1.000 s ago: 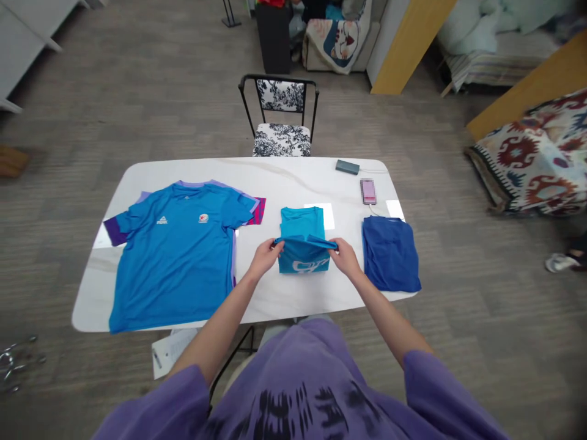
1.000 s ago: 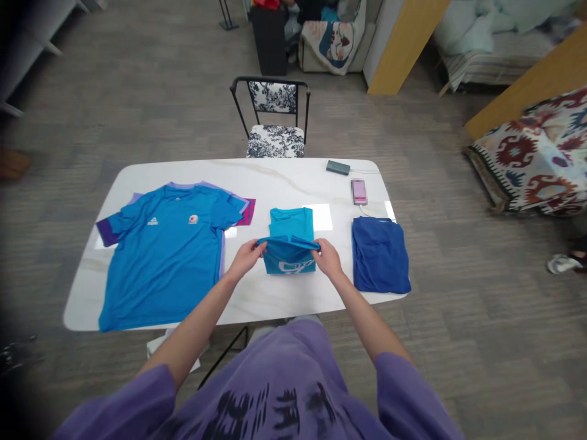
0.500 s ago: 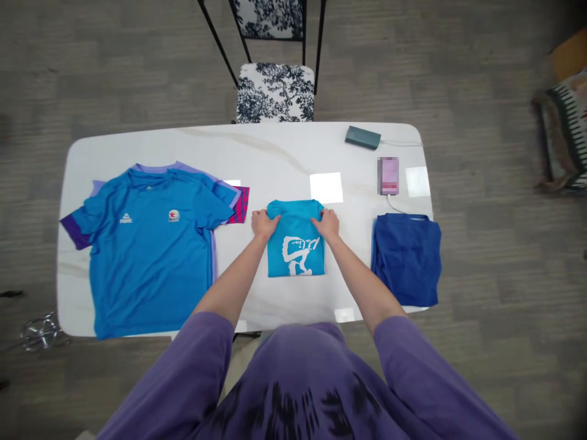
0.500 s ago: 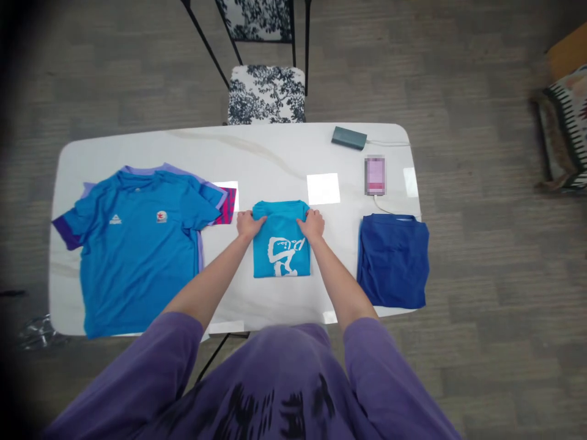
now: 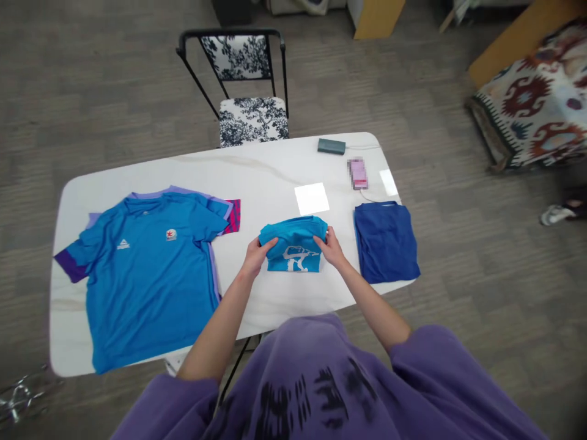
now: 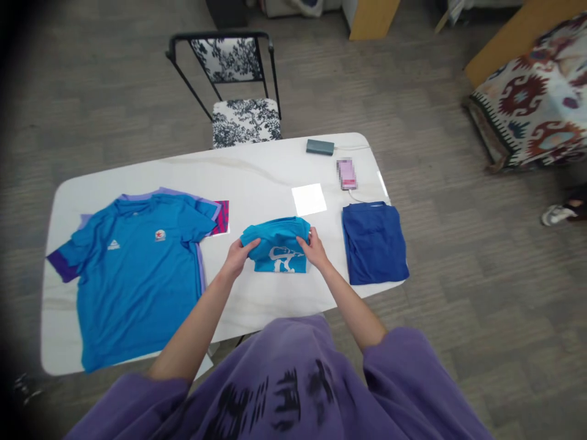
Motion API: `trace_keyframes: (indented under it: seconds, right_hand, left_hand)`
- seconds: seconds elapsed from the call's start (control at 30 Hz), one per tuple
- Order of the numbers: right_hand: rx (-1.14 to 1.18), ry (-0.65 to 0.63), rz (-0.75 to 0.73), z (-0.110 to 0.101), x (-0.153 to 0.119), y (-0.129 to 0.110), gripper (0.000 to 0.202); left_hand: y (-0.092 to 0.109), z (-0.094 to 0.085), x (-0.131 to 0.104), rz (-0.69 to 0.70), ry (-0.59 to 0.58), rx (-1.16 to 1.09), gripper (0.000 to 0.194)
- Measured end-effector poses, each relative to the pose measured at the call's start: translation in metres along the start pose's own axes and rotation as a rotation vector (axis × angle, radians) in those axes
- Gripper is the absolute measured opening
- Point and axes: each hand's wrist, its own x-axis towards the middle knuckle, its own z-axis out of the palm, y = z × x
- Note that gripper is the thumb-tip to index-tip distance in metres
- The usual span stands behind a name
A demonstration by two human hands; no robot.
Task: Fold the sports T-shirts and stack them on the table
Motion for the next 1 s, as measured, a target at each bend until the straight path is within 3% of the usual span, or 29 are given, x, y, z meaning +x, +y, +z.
trace_keyframes:
  seconds: [0.13, 0.23, 0.33, 0.43, 0.5, 0.57, 0.67, 0.77, 0.8, 0.87, 0.93, 1.0]
  right_hand:
    - [0.148, -0.001, -0.037, -0.038, -0.11, -0.018, 0.059]
    - [0.121, 0.071, -0.057, -0.079, -0.194, -0.033, 0.054]
    - [0.054, 0.173, -0.052, -0.133, -0.263, -0.052, 0.05]
    - [-0.036, 0.27, -0.077, -0.203, -0.297, -0.075, 0.046]
    - [-0.101, 0.323, -0.105, -0.257, -0.291, -0.086, 0.045]
    - [-0.173, 0.353, -0.129, -0.313, -0.258, -0.088, 0.046]
    - [-0.322, 0.36, -0.149, -0.39, -0.173, -0.069, 0.056]
    - [-0.581, 0.385, -0.132, -0.436, -0.084, -0.029, 0.086]
    - [-0.685, 0.388, -0.122, -0.442, -0.061, -0.015, 0.094]
    - [-0.864, 0.342, -0.114, -0.439, -0.03, 0.012, 0.097]
    - [-0.958, 0.248, -0.135, -0.424, -0.017, 0.033, 0.087]
    - [-0.988, 0.176, -0.162, -0.405, -0.015, 0.049, 0.081]
  left_hand:
    - [0.005, 0.002, -0.097, 0.097, -0.168, 0.059, 0.072]
    - [0.008, 0.023, -0.167, 0.076, -0.312, 0.121, 0.068]
    - [0.015, 0.067, -0.223, 0.046, -0.424, 0.171, 0.067]
    - [0.026, 0.131, -0.248, 0.071, -0.508, 0.16, 0.065]
    - [0.03, 0.183, -0.24, 0.126, -0.542, 0.142, 0.061]
    - [0.028, 0.243, -0.21, 0.185, -0.544, 0.134, 0.059]
    - [0.013, 0.335, -0.129, 0.207, -0.504, 0.138, 0.059]
    - [-0.018, 0.403, -0.035, 0.197, -0.295, 0.336, 0.06]
    - [-0.03, 0.415, -0.011, 0.194, -0.192, 0.465, 0.063]
    - [-0.054, 0.419, 0.02, 0.167, -0.054, 0.666, 0.065]
    - [-0.075, 0.402, 0.02, 0.121, -0.02, 0.754, 0.062]
    - [-0.093, 0.369, -0.005, 0.075, -0.027, 0.796, 0.057]
